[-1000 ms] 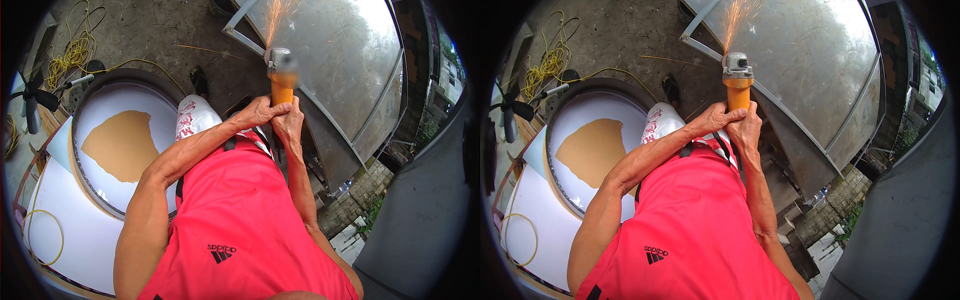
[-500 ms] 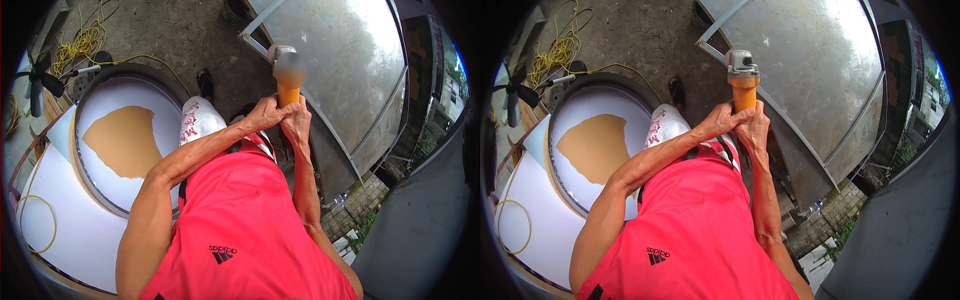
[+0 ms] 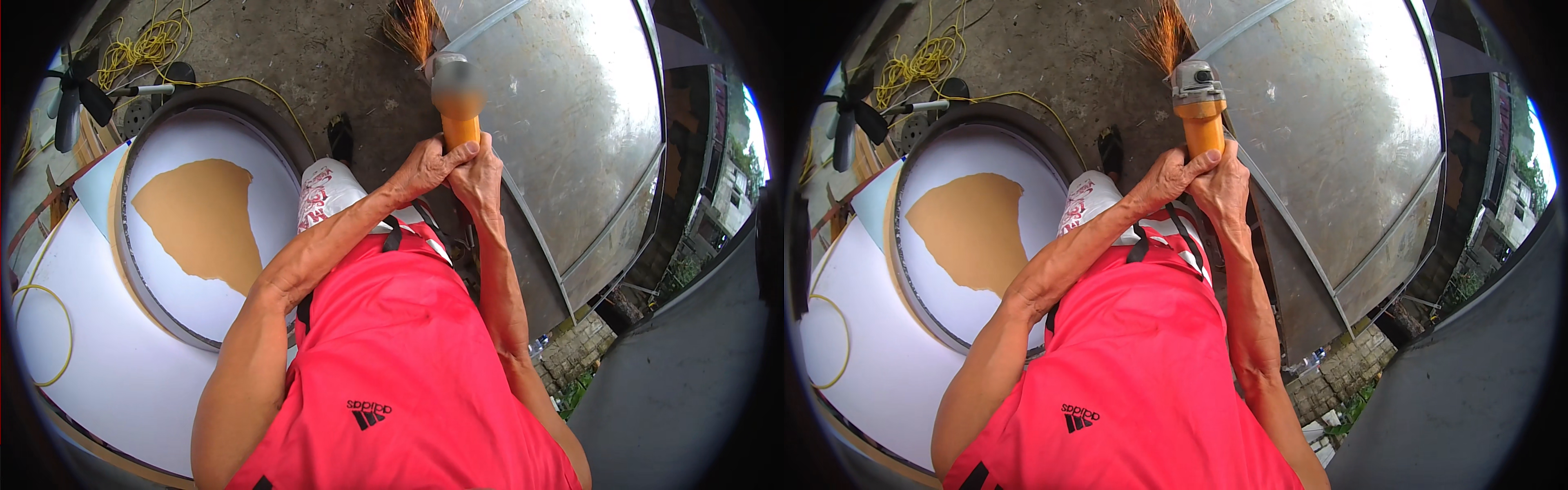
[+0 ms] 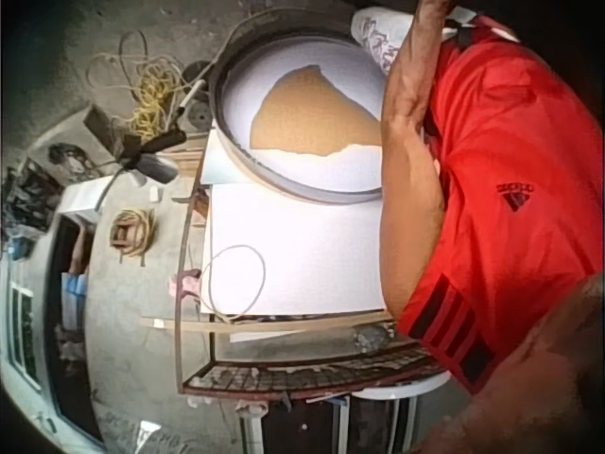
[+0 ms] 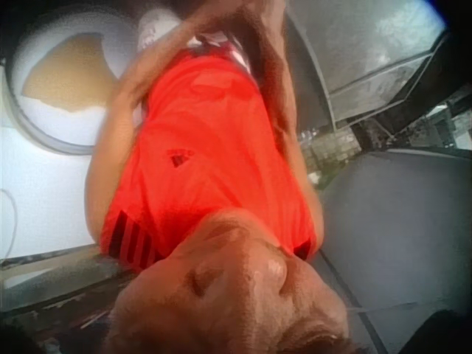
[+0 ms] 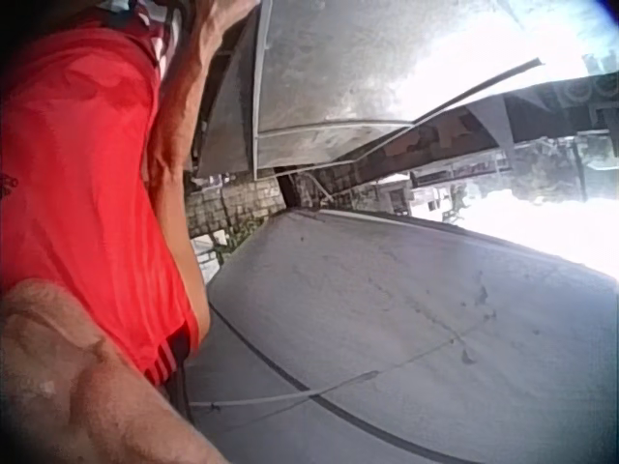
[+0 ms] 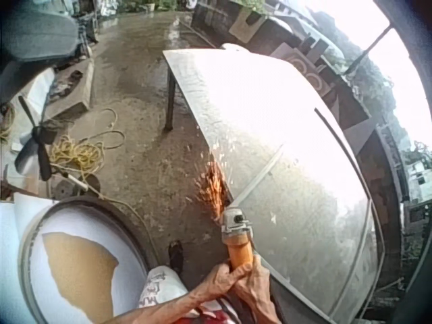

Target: The recorder uses an angle grinder to smooth the edges of a metal frame.

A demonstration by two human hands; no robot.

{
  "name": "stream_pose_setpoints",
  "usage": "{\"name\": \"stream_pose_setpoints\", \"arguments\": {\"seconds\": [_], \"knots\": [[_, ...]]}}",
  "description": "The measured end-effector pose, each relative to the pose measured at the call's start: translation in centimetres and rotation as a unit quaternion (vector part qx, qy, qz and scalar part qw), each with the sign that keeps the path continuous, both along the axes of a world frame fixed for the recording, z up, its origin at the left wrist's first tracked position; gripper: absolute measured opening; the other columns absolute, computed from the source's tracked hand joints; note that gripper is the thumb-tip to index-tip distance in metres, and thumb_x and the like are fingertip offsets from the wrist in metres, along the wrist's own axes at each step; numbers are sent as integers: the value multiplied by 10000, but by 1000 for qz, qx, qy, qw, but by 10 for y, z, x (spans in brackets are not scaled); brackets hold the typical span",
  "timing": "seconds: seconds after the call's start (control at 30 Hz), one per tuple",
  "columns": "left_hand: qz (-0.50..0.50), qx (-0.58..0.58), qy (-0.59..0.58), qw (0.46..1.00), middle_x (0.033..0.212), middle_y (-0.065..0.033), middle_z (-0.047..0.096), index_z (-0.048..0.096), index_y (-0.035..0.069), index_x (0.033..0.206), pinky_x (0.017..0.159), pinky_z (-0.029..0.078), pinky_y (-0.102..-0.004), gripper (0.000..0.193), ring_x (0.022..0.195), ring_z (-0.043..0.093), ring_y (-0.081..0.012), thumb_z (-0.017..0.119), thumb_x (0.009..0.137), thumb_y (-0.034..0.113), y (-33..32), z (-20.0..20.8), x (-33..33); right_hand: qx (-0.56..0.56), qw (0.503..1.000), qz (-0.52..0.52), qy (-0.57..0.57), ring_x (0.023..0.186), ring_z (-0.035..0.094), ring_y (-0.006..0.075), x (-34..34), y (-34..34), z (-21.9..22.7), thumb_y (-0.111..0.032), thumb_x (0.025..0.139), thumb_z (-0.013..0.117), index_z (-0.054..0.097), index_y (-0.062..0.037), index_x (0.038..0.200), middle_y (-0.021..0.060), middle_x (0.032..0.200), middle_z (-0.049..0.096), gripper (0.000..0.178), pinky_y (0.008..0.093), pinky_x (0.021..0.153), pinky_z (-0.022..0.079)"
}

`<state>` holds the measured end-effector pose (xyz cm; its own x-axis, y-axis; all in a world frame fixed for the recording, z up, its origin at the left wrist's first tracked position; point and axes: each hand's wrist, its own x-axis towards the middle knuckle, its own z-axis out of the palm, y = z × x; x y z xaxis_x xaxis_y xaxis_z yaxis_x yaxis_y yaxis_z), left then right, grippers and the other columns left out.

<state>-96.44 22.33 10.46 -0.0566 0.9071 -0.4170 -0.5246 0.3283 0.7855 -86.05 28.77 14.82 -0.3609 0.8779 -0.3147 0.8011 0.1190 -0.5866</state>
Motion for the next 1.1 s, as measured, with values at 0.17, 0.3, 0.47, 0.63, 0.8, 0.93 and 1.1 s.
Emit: {"name": "stream_pose_setpoints", "arguments": {"seconds": [0.17, 0.3, 0.47, 0.63, 0.8, 0.93, 1.1], "knots": [[9, 8, -7, 1000, 990, -136, 698, 600, -65, 1186, 736, 542, -297, 645, 874, 667, -152, 640, 932, 527, 3, -5, 3, -7, 1000, -1, -27, 836, 667, 486, 1, 2, -1, -259, 851, 679, 504, -5, 1023, 290, 823, 672, 353, 486, 680, 533], [22, 22, -7, 1000, 974, -141, 698, 600, -67, 1177, 734, 545, -305, 654, 852, 674, -163, 636, 930, 537, 5, -8, 6, 3, 1000, 14, -19, 842, 667, 485, 3, 4, -2, -253, 857, 670, 504, -8, 1027, 289, 830, 672, 341, 478, 674, 532], [-11, -11, 7, 1000, 966, -143, 697, 600, -68, 1171, 737, 546, -308, 659, 849, 674, -166, 640, 924, 542, 4, -8, 6, -5, 1000, 15, -17, 843, 668, 482, 4, 4, -3, -254, 862, 666, 504, -10, 1040, 287, 827, 671, 343, 482, 679, 529], [31, 21, 20, 999, 975, -139, 694, 599, -69, 1174, 736, 545, -309, 651, 856, 668, -161, 642, 927, 532, 3, -9, 6, 24, 999, 30, 11, 840, 667, 485, 3, 3, -6, -248, 857, 673, 499, -7, 1039, 282, 820, 672, 348, 482, 673, 529], [1, 16, 0, 1000, 984, -141, 696, 599, -69, 1179, 734, 545, -308, 653, 858, 668, -159, 640, 929, 533, 3, -10, 5, 4, 1000, 25, -11, 828, 665, 490, 5, 5, -5, -263, 851, 683, 493, -10, 1037, 288, 816, 668, 367, 483, 674, 531], [6, 7, 19, 1000, 969, -128, 697, 602, -63, 1181, 718, 540, -306, 654, 850, 665, -151, 640, 926, 539, 4, -11, 6, 5, 1000, 20, -13, 838, 665, 487, 5, 5, -4, -268, 844, 689, 492, -12, 1046, 284, 832, 671, 381, 481, 687, 532], [25, 39, 23, 999, 958, -127, 693, 604, -60, 1184, 711, 539, -302, 659, 862, 667, -152, 639, 925, 545, 5, -13, 5, 8, 1000, 24, -19, 843, 666, 487, 3, 4, -4, -249, 842, 681, 490, -17, 1046, 277, 840, 675, 363, 481, 692, 532]]}}
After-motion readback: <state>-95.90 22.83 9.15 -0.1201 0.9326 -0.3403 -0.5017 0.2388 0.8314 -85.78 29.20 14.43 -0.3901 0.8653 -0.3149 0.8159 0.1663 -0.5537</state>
